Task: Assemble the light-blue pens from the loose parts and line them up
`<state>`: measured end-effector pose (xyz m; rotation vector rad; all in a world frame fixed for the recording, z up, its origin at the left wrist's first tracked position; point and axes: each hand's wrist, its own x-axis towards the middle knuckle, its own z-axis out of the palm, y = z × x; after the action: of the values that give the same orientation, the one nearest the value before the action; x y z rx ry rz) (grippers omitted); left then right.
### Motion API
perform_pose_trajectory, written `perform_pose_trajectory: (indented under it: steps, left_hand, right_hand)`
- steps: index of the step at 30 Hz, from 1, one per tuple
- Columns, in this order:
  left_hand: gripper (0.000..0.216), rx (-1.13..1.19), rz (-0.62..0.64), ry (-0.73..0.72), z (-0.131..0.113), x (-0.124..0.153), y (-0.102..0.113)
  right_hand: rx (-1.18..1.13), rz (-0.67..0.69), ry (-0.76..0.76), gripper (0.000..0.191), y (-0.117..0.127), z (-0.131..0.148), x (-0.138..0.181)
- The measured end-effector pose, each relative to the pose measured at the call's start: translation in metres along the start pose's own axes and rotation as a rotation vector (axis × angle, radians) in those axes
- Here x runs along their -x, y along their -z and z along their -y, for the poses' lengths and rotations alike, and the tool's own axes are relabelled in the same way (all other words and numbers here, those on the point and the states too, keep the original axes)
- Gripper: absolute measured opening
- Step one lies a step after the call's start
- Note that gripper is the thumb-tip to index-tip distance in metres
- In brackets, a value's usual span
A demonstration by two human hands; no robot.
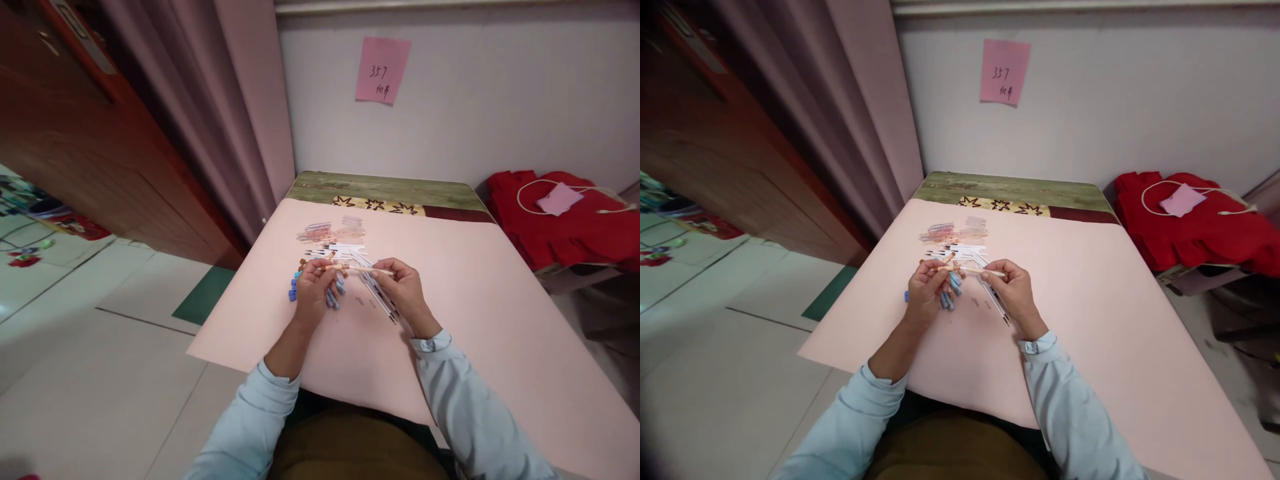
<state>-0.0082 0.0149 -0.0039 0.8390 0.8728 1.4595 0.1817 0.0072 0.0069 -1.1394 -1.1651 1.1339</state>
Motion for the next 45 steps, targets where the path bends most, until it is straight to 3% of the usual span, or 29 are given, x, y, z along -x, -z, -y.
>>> perform_pose_trajectory:
  steps: [10,21,34,45]
  left_hand:
    - [0.032,0.243,-0.013,0.078,-0.004,-0.002,0.003]
    - [0.027,0.132,0.052,0.137,-0.002,-0.001,0.003]
    - [0.031,0.078,0.046,0.18,-0.005,0.002,0.0]
    - [0.037,0.036,0.078,0.161,-0.004,0.003,-0.002]
  right_hand:
    - [0.248,-0.001,0.192,0.024,-0.01,-0.001,0.006]
    - [0.364,-0.042,0.332,0.015,-0.02,-0.002,0.014]
    - [0.46,-0.077,0.421,0.013,-0.024,0.001,0.018]
    - [0.569,-0.056,0.366,0.033,-0.021,-0.006,0.018]
